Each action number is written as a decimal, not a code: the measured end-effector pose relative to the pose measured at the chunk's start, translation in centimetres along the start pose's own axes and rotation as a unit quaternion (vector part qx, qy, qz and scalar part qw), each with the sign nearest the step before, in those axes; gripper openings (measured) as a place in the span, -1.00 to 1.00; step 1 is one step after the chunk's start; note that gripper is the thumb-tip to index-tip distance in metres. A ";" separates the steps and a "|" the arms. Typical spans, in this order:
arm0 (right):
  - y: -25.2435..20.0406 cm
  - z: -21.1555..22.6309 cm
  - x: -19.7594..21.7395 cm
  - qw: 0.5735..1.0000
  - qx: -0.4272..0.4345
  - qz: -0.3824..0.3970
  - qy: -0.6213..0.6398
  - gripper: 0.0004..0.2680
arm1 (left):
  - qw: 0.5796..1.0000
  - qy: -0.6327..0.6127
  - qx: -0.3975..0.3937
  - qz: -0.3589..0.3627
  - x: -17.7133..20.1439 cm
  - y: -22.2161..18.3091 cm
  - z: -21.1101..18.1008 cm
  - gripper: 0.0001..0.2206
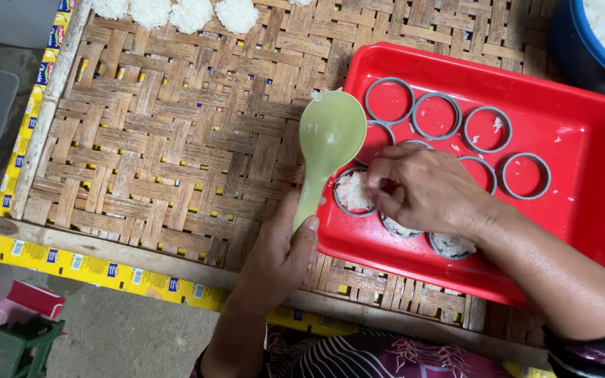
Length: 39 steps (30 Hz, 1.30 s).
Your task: Molding cooked rice into circular shapes using a scoop and metal rings on a tray
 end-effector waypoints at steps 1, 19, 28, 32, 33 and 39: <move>0.3 0.2 0.2 1.000 -0.001 0.000 0.001 -0.93 | 1.000 0.000 0.001 0.001 0.0 0.0 0.0 -0.76; -1.7 0.5 0.4 0.995 -0.037 -0.007 0.088 -0.86 | 0.999 0.001 0.038 0.018 -0.7 0.2 -0.6 -0.66; -4.5 -7.6 7.0 0.943 -0.106 -0.128 0.288 -0.87 | 0.974 0.204 0.021 0.099 -3.5 3.6 -4.1 -0.61; -6.1 -15.9 10.8 0.893 -0.138 -0.268 0.335 -0.88 | 0.947 0.271 0.034 0.168 -6.8 8.2 -5.3 -0.56; -6.6 -18.5 11.8 0.876 -0.156 -0.307 0.339 -0.89 | 0.935 0.299 0.042 0.188 -7.7 9.5 -5.7 -0.51; -9.4 -36.2 14.9 0.788 -0.263 -0.516 0.210 -0.85 | 0.911 0.319 -0.126 0.231 -15.3 20.0 -7.8 -0.52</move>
Point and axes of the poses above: each hand's wrist, its own y-axis towards the middle knuckle, its own x-axis out of the back of the hand, z = x × y, the point moved 8 cm from there along y, towards the middle knuckle, and after that the axes turned 13 degrees about -x, right-handed, at the moved point
